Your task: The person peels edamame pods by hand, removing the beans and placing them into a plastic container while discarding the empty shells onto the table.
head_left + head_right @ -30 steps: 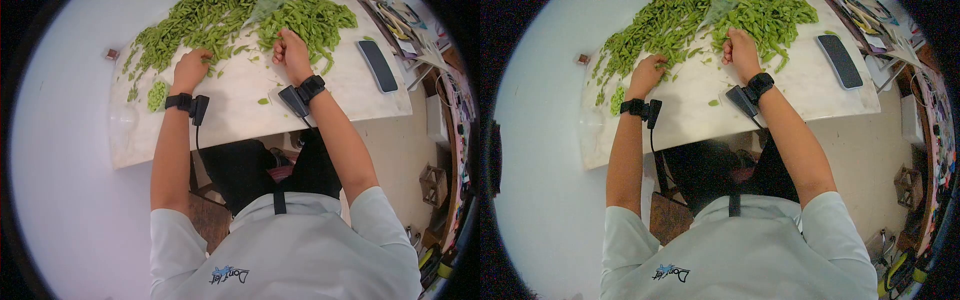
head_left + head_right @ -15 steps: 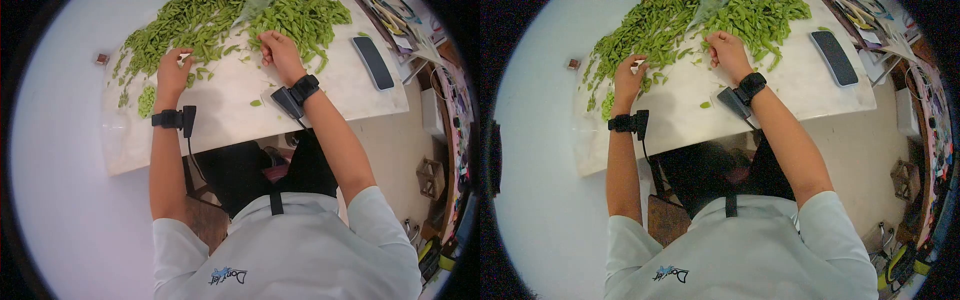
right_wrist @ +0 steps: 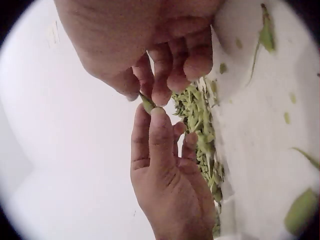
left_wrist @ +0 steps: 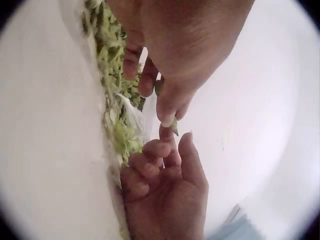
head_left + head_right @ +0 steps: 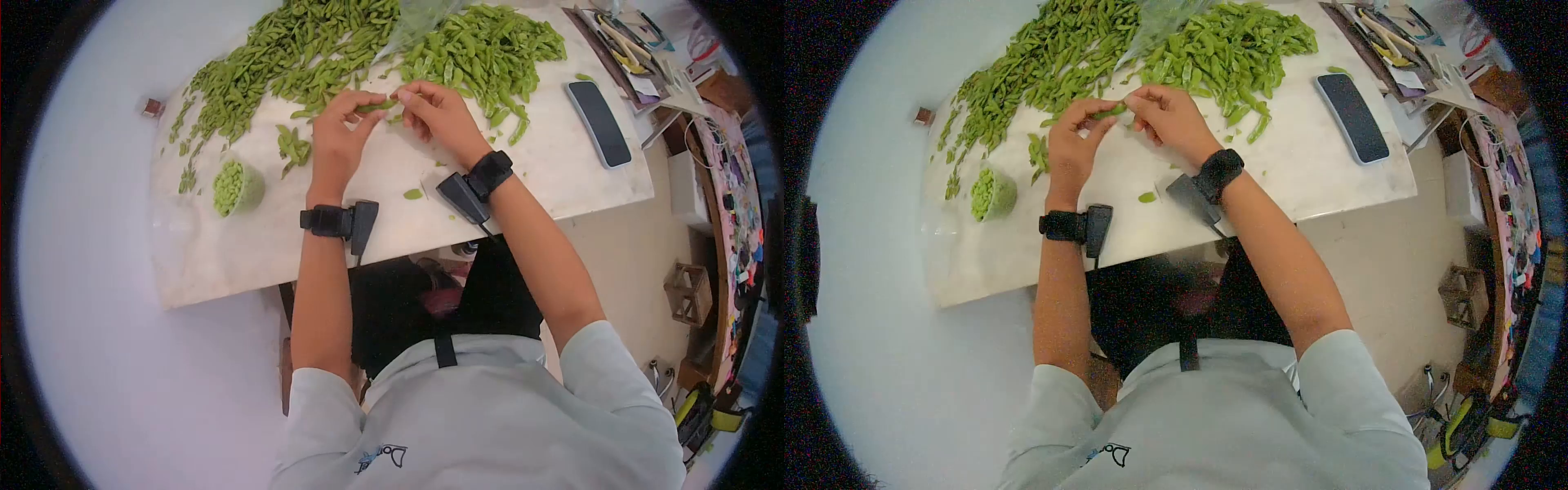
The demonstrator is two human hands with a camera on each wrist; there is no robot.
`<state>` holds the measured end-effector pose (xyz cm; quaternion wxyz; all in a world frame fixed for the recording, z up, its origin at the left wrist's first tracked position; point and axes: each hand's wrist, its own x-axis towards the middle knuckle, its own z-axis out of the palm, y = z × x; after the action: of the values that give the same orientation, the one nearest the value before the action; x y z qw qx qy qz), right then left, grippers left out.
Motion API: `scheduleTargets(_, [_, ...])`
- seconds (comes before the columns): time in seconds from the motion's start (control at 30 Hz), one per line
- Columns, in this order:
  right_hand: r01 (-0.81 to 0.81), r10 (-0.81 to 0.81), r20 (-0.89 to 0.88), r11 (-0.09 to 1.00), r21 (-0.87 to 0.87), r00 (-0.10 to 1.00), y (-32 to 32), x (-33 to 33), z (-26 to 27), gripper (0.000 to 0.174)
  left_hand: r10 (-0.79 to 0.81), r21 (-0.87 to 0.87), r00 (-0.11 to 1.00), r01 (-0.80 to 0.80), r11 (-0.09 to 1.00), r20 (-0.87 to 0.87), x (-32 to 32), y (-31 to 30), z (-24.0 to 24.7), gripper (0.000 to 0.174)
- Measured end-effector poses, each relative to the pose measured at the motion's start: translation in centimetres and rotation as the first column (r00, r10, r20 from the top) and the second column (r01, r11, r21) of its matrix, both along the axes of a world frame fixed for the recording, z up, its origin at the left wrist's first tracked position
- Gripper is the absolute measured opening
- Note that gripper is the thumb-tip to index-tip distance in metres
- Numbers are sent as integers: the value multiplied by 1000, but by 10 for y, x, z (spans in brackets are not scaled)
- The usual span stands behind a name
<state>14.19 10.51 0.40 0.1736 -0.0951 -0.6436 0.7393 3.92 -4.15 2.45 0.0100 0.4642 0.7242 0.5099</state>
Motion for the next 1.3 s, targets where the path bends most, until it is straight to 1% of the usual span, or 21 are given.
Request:
scheduleTargets(0.03, [14, -14, -2, 1000, -9, 1000, 1, 1, -1, 21, -9, -1, 1000, 9, 1000, 15, 2, 3, -3, 19])
scheduleTargets(0.07, [20, -20, -3, 1000, 1, 1000, 3, 1, -1, 20, -26, -8, 1000, 26, 1000, -13, 2, 4, -6, 20])
scheduleTargets(0.17, [31, -31, -13, 999, 5, 999, 0, -2, -4, 20, -31, 148, 966, -7, 989, 258, 3, 7, -12, 23])
scheduleTargets(0.27, [39, -39, -39, 999, 2, 998, 4, -6, -8, 21, -157, 408, 846, -77, 910, 509, 9, 13, -16, 26])
scheduleTargets(0.37, [34, -34, -34, 999, 1, 999, 2, -5, -8, 20, -119, 208, 819, -1, 978, 561, 5, 6, -24, 26])
scheduleTargets(0.43, [58, -58, -18, 998, 2, 998, 1, -5, -7, 18, -109, 222, 806, -29, 975, 582, 5, 6, -25, 25])
scheduleTargets(0.53, [20, -19, -62, 1000, 7, 998, -1, -4, -5, 15, -90, 229, 799, -61, 971, 595, 7, 6, -25, 24])
scheduleTargets(0.57, [18, -16, -61, 999, 36, 998, -1, -4, -6, 15, -84, 231, 800, -69, 971, 594, 7, 6, -24, 24])
scheduleTargets(0.63, [17, -11, -61, 995, 96, 998, 0, -4, -7, 14, -102, 232, 795, -49, 972, 598, 6, 6, -27, 24])
scheduleTargets(0.73, [-10, 14, -46, 996, 90, 999, 0, -5, -10, 14, -122, 241, 791, -33, 970, 600, 5, 7, -27, 25])
scheduleTargets(0.87, [-14, 20, -37, 989, 150, 999, -1, -4, -9, 13, -141, 267, 769, -40, 963, 623, 8, 6, -25, 26])
scheduleTargets(0.93, [7, -1, -30, 983, 185, 1000, -1, -1, -5, 13, -80, 215, 786, -69, 974, 613, 10, 5, -22, 24])
scheduleTargets(1.07, [1, 6, -49, 991, 131, 999, -2, -2, -9, 11, -14, 177, 826, -104, 979, 564, 11, 1, -23, 23])
scheduleTargets(1.13, [-14, 20, -59, 995, 101, 998, -3, -4, -12, 10, -9, 191, 838, -113, 975, 546, 11, 1, -24, 23])
scheduleTargets(1.3, [15, -2, -93, 989, 144, 996, -6, -6, -13, 9, 6, 188, 863, -117, 975, 505, 12, 0, -23, 23])
